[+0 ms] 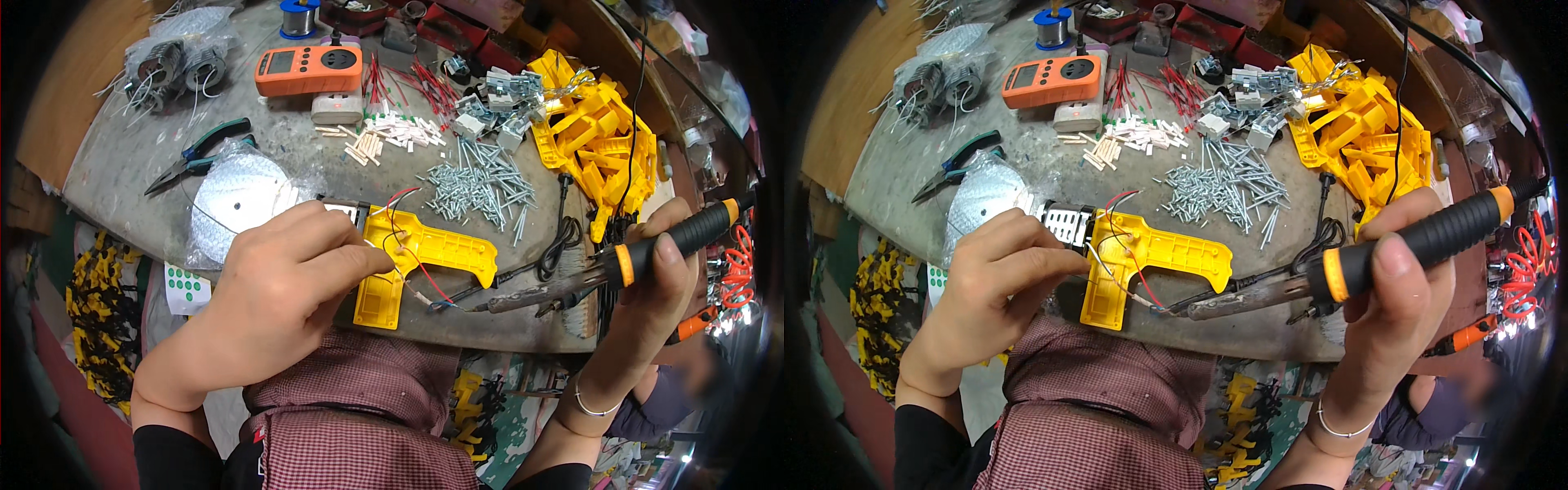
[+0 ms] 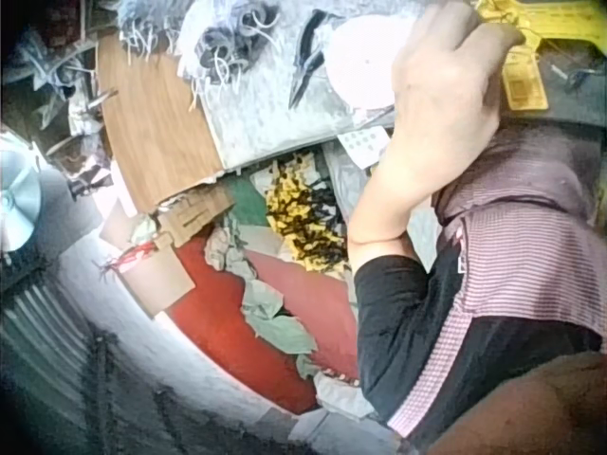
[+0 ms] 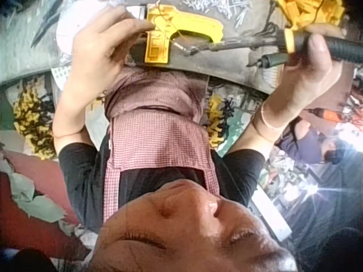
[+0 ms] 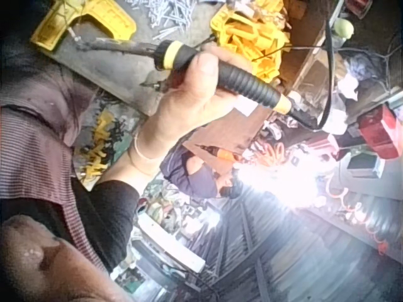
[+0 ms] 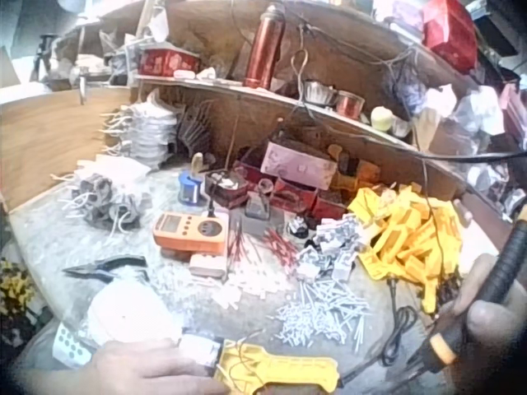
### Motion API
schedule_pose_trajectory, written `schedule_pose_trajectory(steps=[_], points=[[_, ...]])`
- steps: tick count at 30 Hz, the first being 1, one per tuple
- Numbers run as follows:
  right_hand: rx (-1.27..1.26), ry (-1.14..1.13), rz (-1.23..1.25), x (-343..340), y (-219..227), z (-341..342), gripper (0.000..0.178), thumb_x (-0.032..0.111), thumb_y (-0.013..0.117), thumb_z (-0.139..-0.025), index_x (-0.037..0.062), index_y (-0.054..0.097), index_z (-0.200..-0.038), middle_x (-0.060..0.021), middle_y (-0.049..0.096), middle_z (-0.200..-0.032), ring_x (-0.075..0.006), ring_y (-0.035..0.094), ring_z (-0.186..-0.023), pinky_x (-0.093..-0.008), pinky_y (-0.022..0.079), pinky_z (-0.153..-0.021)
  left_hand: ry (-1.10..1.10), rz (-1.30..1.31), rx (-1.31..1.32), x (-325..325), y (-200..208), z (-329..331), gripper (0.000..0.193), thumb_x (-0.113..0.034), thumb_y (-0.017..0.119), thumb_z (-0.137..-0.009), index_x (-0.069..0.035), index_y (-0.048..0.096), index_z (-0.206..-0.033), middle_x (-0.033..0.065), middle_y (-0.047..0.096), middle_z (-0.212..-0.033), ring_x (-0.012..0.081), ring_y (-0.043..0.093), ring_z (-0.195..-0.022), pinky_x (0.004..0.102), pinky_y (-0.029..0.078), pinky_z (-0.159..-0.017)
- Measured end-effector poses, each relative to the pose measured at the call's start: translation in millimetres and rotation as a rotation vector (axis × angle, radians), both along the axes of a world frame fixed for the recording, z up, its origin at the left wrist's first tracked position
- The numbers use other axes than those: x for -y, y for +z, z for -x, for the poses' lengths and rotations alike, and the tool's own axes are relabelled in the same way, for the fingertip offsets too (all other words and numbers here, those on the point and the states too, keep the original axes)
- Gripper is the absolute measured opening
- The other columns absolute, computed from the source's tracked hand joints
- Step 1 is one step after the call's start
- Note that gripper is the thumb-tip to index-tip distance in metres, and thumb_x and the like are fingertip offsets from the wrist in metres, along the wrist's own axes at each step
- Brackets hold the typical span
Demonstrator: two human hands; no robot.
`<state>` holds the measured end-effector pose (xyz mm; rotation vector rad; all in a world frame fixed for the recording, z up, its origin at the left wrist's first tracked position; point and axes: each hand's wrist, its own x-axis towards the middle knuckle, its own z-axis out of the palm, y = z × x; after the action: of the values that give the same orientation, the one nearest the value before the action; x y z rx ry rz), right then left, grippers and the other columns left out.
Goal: The person solders wires onto components using a soldering iron, fits the parts and wiring into a yellow handle casing, and closes the shell. Then, they drive screws into the handle casing using an electric screwdriver to assemble the handheld tool.
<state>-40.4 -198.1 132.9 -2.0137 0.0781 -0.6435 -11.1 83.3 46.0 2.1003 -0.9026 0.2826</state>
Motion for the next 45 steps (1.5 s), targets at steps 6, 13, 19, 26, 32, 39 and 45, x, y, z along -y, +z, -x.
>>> schedule_pose_trajectory(steps=[6,13,19,26,32,39,45], points=[[0.04,0.086,-0.203,3.1,-11.5,-1.9,0.031,0.031,0.063,-0.085,0.0018,0.055,-0.094,-0.0028,0.052,-0.065,-0.0046,0.038,-0.042,-0.0186,0.029,-0.039,0.008,0.045,0.021,0.2,-3.4,-2.2,0.027,0.006,0.075,-0.066,-0.004,0.069,-0.09,0.0085,0.064,-0.079,0.0266,0.059,-0.071,0.0364,0.046,-0.062],[-0.123,0.177,-0.348,-10.7,-43.6,-5.4,0.027,0.027,0.062,-0.091,0.0025,0.055,-0.1,-0.0027,0.056,-0.069,-0.0059,0.047,-0.048,-0.0174,0.038,-0.043,-0.028,0.087,0.022,9.4,-13.0,-10.6,0.023,0.003,0.076,-0.067,-0.004,0.069,-0.088,0.0071,0.065,-0.078,0.0254,0.06,-0.07,0.0358,0.047,-0.062],[-0.122,0.162,-0.364,-8.0,-54.9,-10.6,0.025,0.025,0.062,-0.092,0.0029,0.055,-0.102,-0.0027,0.056,-0.07,-0.0063,0.048,-0.049,-0.0179,0.038,-0.044,-0.013,0.098,0.03,12.4,-16.7,-13.1,0.023,0.005,0.075,-0.067,-0.003,0.068,-0.088,0.0083,0.065,-0.078,0.0268,0.06,-0.071,0.036,0.048,-0.063],[-0.1,0.17,-0.369,-8.9,-54.3,-11.8,0.025,0.026,0.062,-0.092,0.0032,0.055,-0.099,-0.002,0.055,-0.069,-0.0062,0.048,-0.049,-0.0182,0.038,-0.044,-0.02,0.067,0.038,14.2,-16.4,-13.6,0.024,0.004,0.075,-0.067,-0.002,0.068,-0.089,0.0084,0.064,-0.077,0.0269,0.06,-0.071,0.0359,0.048,-0.062],[-0.117,0.168,-0.365,-12.1,-53.5,-11.8,0.026,0.028,0.063,-0.091,0.0033,0.055,-0.096,-0.0015,0.054,-0.068,-0.0054,0.047,-0.049,-0.0177,0.038,-0.044,-0.019,0.055,0.064,15.8,-16.8,-13.3,0.024,0.004,0.075,-0.066,-0.003,0.067,-0.088,0.0087,0.064,-0.077,0.0269,0.06,-0.07,0.0362,0.048,-0.062],[-0.108,0.143,-0.392,-7.4,-56.8,-12.0,0.028,0.03,0.062,-0.091,0.0031,0.056,-0.096,-0.0021,0.055,-0.068,-0.0048,0.047,-0.048,-0.0168,0.036,-0.044,0.304,-0.089,0.283,-13.8,-8.3,-49.3,0.02,0.006,0.072,-0.069,-0.002,0.069,-0.086,0.0104,0.068,-0.083,0.028,0.063,-0.076,0.0346,0.05,-0.065],[-0.13,0.125,-0.386,-7.1,-56.8,-12.1,0.029,0.031,0.062,-0.092,0.0031,0.057,-0.096,-0.0017,0.055,-0.068,-0.004,0.047,-0.048,-0.0163,0.035,-0.044,0.372,-0.101,0.013,-34.1,-45.8,-61.6,0.018,0.004,0.07,-0.074,-0.001,0.071,-0.092,0.0118,0.069,-0.086,0.0305,0.064,-0.083,0.0371,0.051,-0.076]])
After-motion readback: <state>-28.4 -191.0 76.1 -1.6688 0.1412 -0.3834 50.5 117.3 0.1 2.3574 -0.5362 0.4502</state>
